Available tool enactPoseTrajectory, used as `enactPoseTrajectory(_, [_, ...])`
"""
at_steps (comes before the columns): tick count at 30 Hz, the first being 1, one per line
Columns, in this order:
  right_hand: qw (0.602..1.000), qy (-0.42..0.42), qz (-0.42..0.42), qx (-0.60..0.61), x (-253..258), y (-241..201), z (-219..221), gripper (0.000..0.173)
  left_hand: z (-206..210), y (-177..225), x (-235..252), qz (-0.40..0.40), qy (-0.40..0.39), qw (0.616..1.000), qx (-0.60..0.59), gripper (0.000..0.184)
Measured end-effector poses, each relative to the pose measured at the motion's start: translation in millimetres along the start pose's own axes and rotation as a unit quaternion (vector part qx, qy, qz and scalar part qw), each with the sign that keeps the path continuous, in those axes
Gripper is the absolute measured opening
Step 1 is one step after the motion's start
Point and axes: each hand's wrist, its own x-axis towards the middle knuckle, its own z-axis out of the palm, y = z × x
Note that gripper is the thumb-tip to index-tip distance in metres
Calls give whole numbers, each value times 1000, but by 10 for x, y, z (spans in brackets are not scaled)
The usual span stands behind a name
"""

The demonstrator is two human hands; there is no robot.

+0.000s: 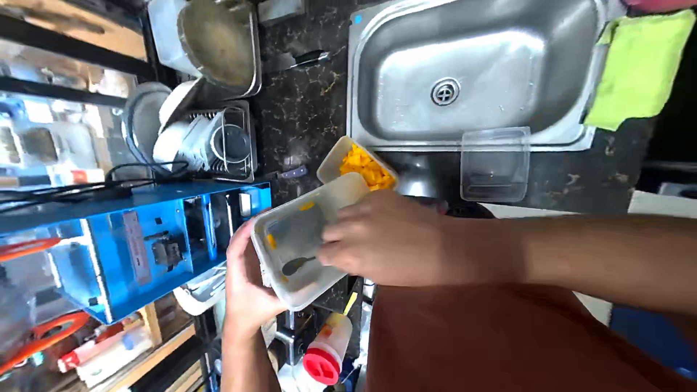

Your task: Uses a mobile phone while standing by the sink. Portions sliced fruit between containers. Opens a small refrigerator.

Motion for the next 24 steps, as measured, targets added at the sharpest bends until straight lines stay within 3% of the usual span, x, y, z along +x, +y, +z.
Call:
enactPoseTrajectory(2, [1000,-16,-17,-5,205,-13,124,10,26,86,89,14,-14,1000,4,103])
enactPoseTrajectory(7, [996,79,41,-25,192,-81,176,11,34,105,75,6,-11,998,55,104])
enactPoseTrajectory(12, [987,6,157,35,66,-186,85,18,75,142,39,15,13,998,52,104])
enactPoseTrajectory(15, [983,3,186,7,80,-90,90,7,83,188,52,11,14,996,86,105])
enactPoseTrajectory(18, [982,23,174,-65,19,1,152,9,26,222,-13,-12,17,992,121,110])
enactPoseTrajectory(24, [989,-22,125,-81,112,78,208,10,22,224,-23,-35,6,988,149,117])
